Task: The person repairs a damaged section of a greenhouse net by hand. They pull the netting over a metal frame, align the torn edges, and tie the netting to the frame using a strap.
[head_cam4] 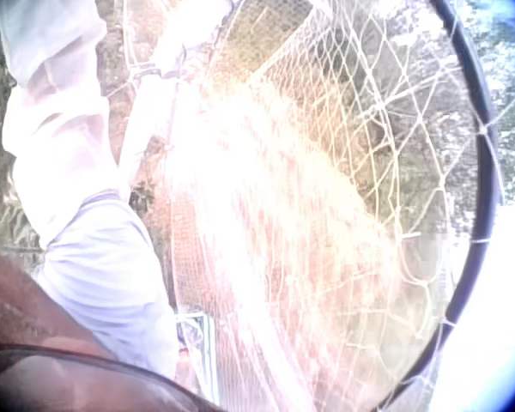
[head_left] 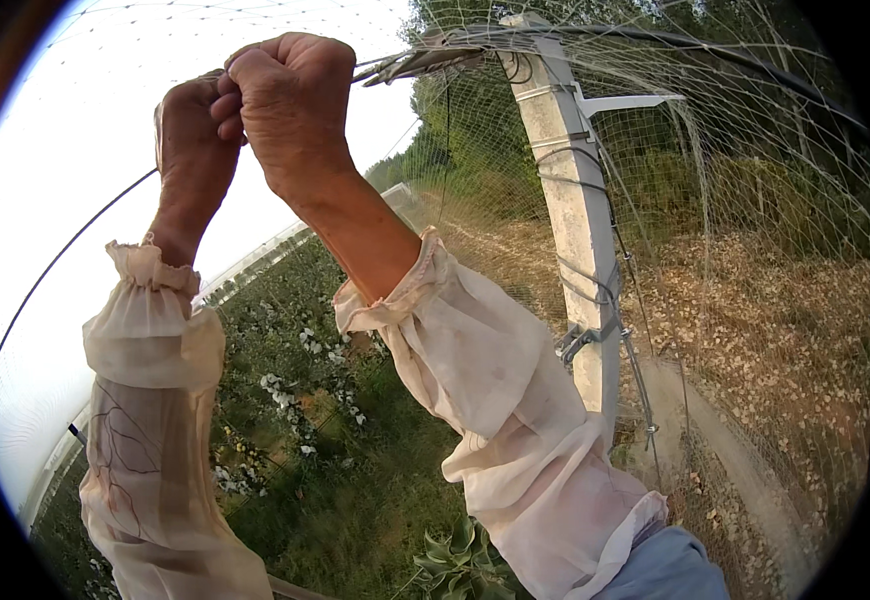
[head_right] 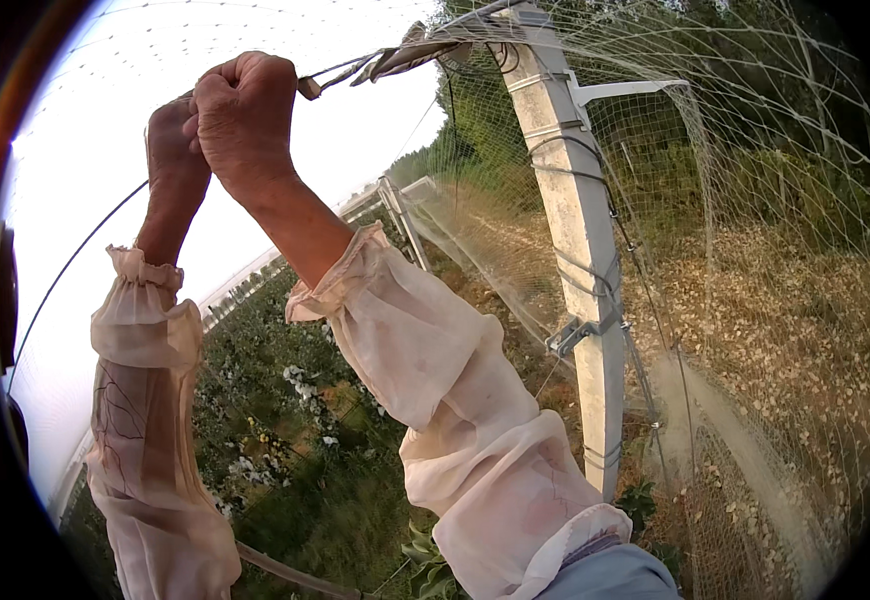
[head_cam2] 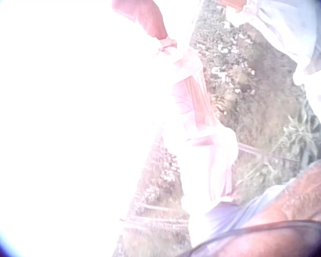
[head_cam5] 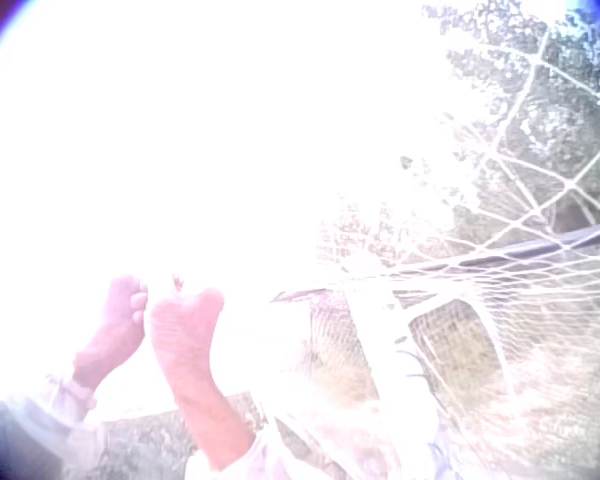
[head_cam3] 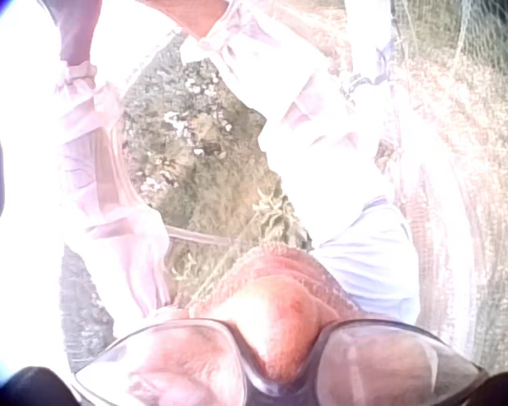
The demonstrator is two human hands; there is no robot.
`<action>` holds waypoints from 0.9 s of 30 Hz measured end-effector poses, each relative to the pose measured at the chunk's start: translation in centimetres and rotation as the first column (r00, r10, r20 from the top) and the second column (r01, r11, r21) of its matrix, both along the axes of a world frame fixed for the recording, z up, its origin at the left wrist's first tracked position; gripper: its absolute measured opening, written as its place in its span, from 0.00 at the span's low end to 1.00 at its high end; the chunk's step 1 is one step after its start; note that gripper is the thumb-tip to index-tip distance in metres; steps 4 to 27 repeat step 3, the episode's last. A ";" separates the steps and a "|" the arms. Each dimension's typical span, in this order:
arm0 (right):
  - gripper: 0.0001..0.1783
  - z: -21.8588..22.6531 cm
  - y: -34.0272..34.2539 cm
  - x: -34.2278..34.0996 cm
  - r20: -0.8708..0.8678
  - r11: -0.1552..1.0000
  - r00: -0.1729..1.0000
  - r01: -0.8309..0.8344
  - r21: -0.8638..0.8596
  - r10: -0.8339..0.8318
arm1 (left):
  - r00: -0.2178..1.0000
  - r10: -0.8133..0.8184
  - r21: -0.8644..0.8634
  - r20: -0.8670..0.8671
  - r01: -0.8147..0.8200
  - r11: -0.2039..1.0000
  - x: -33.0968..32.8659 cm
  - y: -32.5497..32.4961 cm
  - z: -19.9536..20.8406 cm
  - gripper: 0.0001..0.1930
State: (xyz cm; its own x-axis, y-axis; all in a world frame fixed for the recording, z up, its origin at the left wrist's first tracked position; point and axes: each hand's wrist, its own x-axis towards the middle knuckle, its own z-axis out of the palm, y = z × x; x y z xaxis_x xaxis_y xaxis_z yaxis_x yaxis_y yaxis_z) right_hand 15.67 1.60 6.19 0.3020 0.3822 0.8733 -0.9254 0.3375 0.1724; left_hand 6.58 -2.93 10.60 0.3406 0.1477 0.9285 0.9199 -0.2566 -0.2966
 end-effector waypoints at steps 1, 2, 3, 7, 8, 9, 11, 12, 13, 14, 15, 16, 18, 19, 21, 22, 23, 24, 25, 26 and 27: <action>0.07 -0.2 -0.6 -0.5 0.058 1.000 0.998 0.005 0.010 -0.005 | 0.997 0.050 0.031 -0.053 -0.048 0.998 -1.6 -0.3 0.4 0.09; 0.08 -0.3 -1.5 -1.4 0.139 1.000 0.990 -0.017 0.026 0.013 | 0.989 0.123 0.067 -0.081 -0.118 0.991 -4.0 -1.3 0.7 0.08; 0.08 -0.2 -1.8 -2.2 0.086 0.999 0.995 -0.042 0.027 0.040 | 0.995 0.080 0.013 -0.062 -0.079 0.997 -5.0 -1.8 0.9 0.07; 0.08 -0.2 -1.8 -2.2 0.086 0.999 0.995 -0.042 0.027 0.040 | 0.995 0.080 0.013 -0.062 -0.079 0.997 -5.0 -1.8 0.9 0.07; 0.08 -0.2 -1.8 -2.2 0.086 0.999 0.995 -0.042 0.027 0.040 | 0.995 0.080 0.013 -0.062 -0.079 0.997 -5.0 -1.8 0.9 0.07; 0.08 -0.2 -1.8 -2.2 0.086 0.999 0.995 -0.042 0.027 0.040 | 0.995 0.080 0.013 -0.062 -0.079 0.997 -5.0 -1.8 0.9 0.07; 0.08 -0.2 -1.8 -2.2 0.086 0.999 0.995 -0.042 0.027 0.040 | 0.995 0.080 0.013 -0.062 -0.079 0.997 -5.0 -1.8 0.9 0.07; 0.08 -0.2 -1.8 -2.2 0.086 0.999 0.995 -0.042 0.027 0.040 | 0.995 0.080 0.013 -0.062 -0.079 0.997 -5.0 -1.8 0.9 0.07; 0.08 -0.2 -1.8 -2.2 0.086 0.999 0.995 -0.042 0.027 0.040 | 0.995 0.080 0.013 -0.062 -0.079 0.997 -5.0 -1.8 0.9 0.07; 0.08 -0.2 -1.8 -2.2 0.086 0.999 0.995 -0.042 0.027 0.040 | 0.995 0.080 0.013 -0.062 -0.079 0.997 -5.0 -1.8 0.9 0.07; 0.08 -0.2 -1.8 -2.2 0.086 0.999 0.995 -0.042 0.027 0.040 | 0.995 0.080 0.013 -0.062 -0.079 0.997 -5.0 -1.8 0.9 0.07; 0.08 -0.2 -1.8 -2.2 0.086 0.999 0.995 -0.042 0.027 0.040 | 0.995 0.080 0.013 -0.062 -0.079 0.997 -5.0 -1.8 0.9 0.07; 0.08 -0.2 -1.8 -2.2 0.086 0.999 0.995 -0.042 0.027 0.040 | 0.995 0.080 0.013 -0.062 -0.079 0.997 -5.0 -1.8 0.9 0.07; 0.08 -0.2 -1.8 -2.2 0.086 0.999 0.995 -0.042 0.027 0.040 | 0.995 0.080 0.013 -0.062 -0.079 0.997 -5.0 -1.8 0.9 0.07; 0.08 -0.2 -1.8 -2.2 0.086 0.999 0.995 -0.042 0.027 0.040 | 0.995 0.080 0.013 -0.062 -0.079 0.997 -5.0 -1.8 0.9 0.07; 0.08 -0.2 -1.8 -2.2 0.086 0.999 0.995 -0.042 0.027 0.040 | 0.995 0.080 0.013 -0.062 -0.079 0.997 -5.0 -1.8 0.9 0.07; 0.08 -0.2 -1.8 -2.2 0.086 0.999 0.995 -0.042 0.027 0.040 | 0.995 0.080 0.013 -0.062 -0.079 0.997 -5.0 -1.8 0.9 0.07; 0.08 -0.2 -1.8 -2.2 0.086 0.999 0.995 -0.042 0.027 0.040 | 0.995 0.080 0.013 -0.062 -0.079 0.997 -5.0 -1.8 0.9 0.07; 0.08 -0.2 -1.8 -2.2 0.086 0.999 0.995 -0.042 0.027 0.040 | 0.995 0.080 0.013 -0.062 -0.079 0.997 -5.0 -1.8 0.9 0.07; 0.08 -0.2 -1.8 -2.2 0.086 0.999 0.995 -0.042 0.027 0.040 | 0.995 0.080 0.013 -0.062 -0.079 0.997 -5.0 -1.8 0.9 0.07; 0.08 -0.2 -1.8 -2.2 0.086 0.999 0.995 -0.042 0.027 0.040 | 0.995 0.080 0.013 -0.062 -0.079 0.997 -5.0 -1.8 0.9 0.07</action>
